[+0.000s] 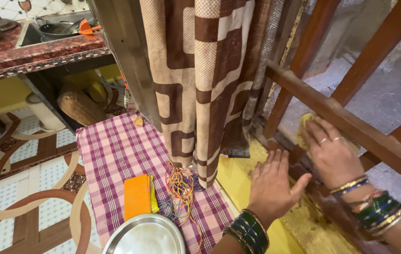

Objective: The person wipes the horizontal and vertical bars of a brown metal window grille using a yellow cloth. They periodically dip the cloth into a white bucket of water to rinse it before continuing to wipe the grille and the yellow window sill.

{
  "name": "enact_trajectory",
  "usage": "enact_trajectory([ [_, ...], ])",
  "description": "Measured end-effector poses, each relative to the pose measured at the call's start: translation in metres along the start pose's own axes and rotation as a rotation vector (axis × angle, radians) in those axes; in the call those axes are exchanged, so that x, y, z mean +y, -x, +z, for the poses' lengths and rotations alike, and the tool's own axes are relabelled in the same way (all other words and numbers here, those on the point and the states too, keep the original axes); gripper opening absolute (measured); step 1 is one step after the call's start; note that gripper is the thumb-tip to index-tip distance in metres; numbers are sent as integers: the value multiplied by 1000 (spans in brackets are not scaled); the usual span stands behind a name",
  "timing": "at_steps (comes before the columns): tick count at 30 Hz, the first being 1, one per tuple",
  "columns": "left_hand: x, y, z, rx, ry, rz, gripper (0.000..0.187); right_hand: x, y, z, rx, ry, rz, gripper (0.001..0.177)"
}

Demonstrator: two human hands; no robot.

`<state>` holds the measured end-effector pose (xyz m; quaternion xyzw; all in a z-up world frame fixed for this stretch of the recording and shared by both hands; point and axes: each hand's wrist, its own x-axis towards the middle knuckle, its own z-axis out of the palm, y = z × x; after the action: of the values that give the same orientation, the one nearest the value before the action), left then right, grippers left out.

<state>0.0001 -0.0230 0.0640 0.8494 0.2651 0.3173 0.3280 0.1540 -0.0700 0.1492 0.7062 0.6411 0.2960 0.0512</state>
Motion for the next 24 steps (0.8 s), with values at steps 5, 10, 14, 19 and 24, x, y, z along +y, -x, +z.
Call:
enact_trajectory([
  [5, -4, 0, 4, -59, -22, -22, 89, 0, -3, 18, -92, 149, -46, 53],
  [10, -7, -4, 10, -142, -38, -50, 90, -13, -1, 51, -339, 174, -93, 64],
  [14, -4, -15, 11, -179, -49, -42, 91, -22, 7, 64, -544, 71, -149, 71],
  [19, -1, -17, 8, -134, -24, -29, 92, -21, 3, 55, -677, 45, -159, 67],
  [24, -3, -16, 7, -57, -49, -10, 91, -13, 0, 34, -553, 122, -2, 68],
])
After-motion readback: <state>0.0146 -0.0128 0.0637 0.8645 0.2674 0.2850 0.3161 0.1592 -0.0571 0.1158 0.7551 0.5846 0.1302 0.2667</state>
